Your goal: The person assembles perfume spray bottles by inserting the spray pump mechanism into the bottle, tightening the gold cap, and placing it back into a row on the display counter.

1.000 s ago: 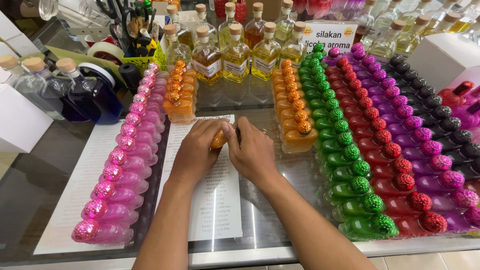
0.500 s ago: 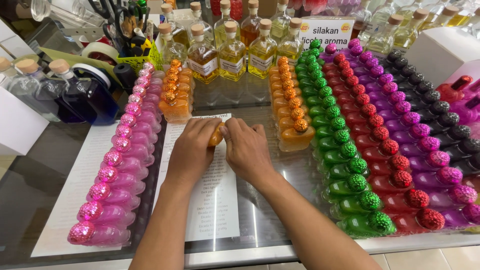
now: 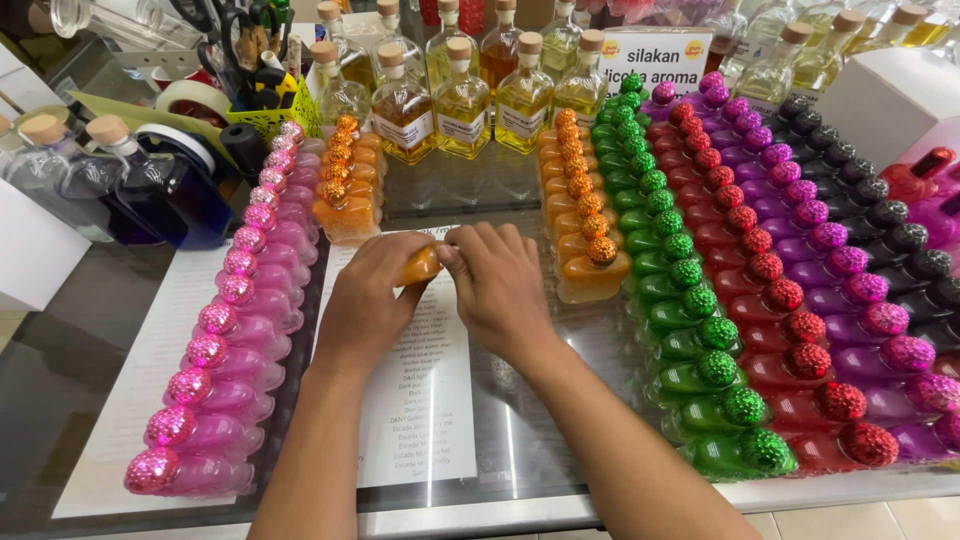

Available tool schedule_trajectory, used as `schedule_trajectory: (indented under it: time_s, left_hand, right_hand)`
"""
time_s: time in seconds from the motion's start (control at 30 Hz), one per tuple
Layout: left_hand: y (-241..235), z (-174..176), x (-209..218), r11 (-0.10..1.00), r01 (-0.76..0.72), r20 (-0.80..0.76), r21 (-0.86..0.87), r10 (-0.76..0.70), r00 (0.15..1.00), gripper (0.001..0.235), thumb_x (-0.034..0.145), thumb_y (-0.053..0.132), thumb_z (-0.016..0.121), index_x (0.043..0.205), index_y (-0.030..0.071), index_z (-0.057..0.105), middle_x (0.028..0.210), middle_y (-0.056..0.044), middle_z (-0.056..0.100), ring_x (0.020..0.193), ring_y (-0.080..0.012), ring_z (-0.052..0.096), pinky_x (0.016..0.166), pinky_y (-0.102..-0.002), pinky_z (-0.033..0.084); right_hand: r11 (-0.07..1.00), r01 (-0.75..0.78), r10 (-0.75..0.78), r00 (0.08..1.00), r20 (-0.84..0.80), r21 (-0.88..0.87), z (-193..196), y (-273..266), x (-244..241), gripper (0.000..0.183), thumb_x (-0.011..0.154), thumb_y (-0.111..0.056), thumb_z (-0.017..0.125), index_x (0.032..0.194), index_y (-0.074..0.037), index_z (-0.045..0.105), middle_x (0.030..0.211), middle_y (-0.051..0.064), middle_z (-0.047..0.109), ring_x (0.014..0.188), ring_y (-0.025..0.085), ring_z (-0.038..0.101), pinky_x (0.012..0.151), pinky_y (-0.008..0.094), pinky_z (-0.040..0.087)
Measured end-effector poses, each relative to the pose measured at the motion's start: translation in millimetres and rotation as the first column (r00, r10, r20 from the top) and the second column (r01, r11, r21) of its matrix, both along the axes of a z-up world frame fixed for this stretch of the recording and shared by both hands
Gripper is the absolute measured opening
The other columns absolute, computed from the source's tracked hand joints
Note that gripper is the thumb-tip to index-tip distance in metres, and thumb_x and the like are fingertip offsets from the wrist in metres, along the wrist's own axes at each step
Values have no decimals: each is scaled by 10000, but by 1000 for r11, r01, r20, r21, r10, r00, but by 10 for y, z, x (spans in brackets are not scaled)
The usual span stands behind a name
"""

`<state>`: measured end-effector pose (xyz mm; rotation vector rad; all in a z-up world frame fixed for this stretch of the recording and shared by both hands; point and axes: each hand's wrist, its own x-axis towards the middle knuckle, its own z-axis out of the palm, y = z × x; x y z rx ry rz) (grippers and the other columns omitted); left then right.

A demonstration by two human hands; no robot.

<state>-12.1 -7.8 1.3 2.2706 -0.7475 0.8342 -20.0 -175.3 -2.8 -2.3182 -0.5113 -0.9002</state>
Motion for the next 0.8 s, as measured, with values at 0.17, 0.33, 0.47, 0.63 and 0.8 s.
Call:
schedule_trajectory:
  time_s: [0.17, 0.33, 0.47, 0.63, 0.8]
  left_hand:
    - [128, 7, 43, 961, -113, -148, -252, 78, 986, 421, 873, 244, 858, 1206, 103, 641, 1021, -170, 729, 974, -397, 722, 837, -497, 594]
    - [149, 32, 58, 924, -227, -260, -308, 148, 954, 450, 841, 246, 895, 1186, 66, 668, 1015, -203, 729, 944, -410, 733, 797, -484, 606]
    - [118, 51, 61, 931, -219, -373, -293, 100, 923, 432, 836, 251, 885, 1168, 61, 683, 985, -194, 730, 927, -375, 743, 776, -462, 616]
    - [87, 42, 66, 942, -163, -529, -292, -17, 848, 501, 775, 312, 904, 1155, 54, 705, 975, -172, 750, 939, -351, 751, 806, -478, 615]
    - [32, 88, 27, 927, -122, -639, -354, -145, 755, 528, 736, 316, 922, 1151, 56, 725, 972, -148, 764, 974, -297, 744, 903, -468, 578]
  right_hand:
    - [987, 142, -123, 972, -201, 80, 190, -80, -73, 439, 1091, -438, 409, 1232, -68, 598, 957, 137, 595, 931, 326, 623, 807, 418, 494]
    - [960, 184, -256, 882, -396, -211, 120, -89, -96, 389, 964, -250, 655, 1280, -23, 643, 1161, 257, 564, 1042, 397, 634, 792, 452, 577]
    - [974, 77, -172, 868, -466, -215, -19, -114, 4, 270, 924, -16, 660, 1184, 40, 705, 1062, 278, 630, 967, 412, 683, 741, 442, 601]
    - [859, 64, 190, 882, -431, 508, 257, -100, 28, 358, 959, -57, 676, 1291, 65, 616, 1156, 285, 652, 1019, 385, 701, 842, 449, 596]
    - [534, -45, 497, 824, -271, 844, 40, -85, 142, 419, 911, -153, 788, 1281, 7, 674, 1065, 147, 735, 915, 137, 676, 865, 262, 602]
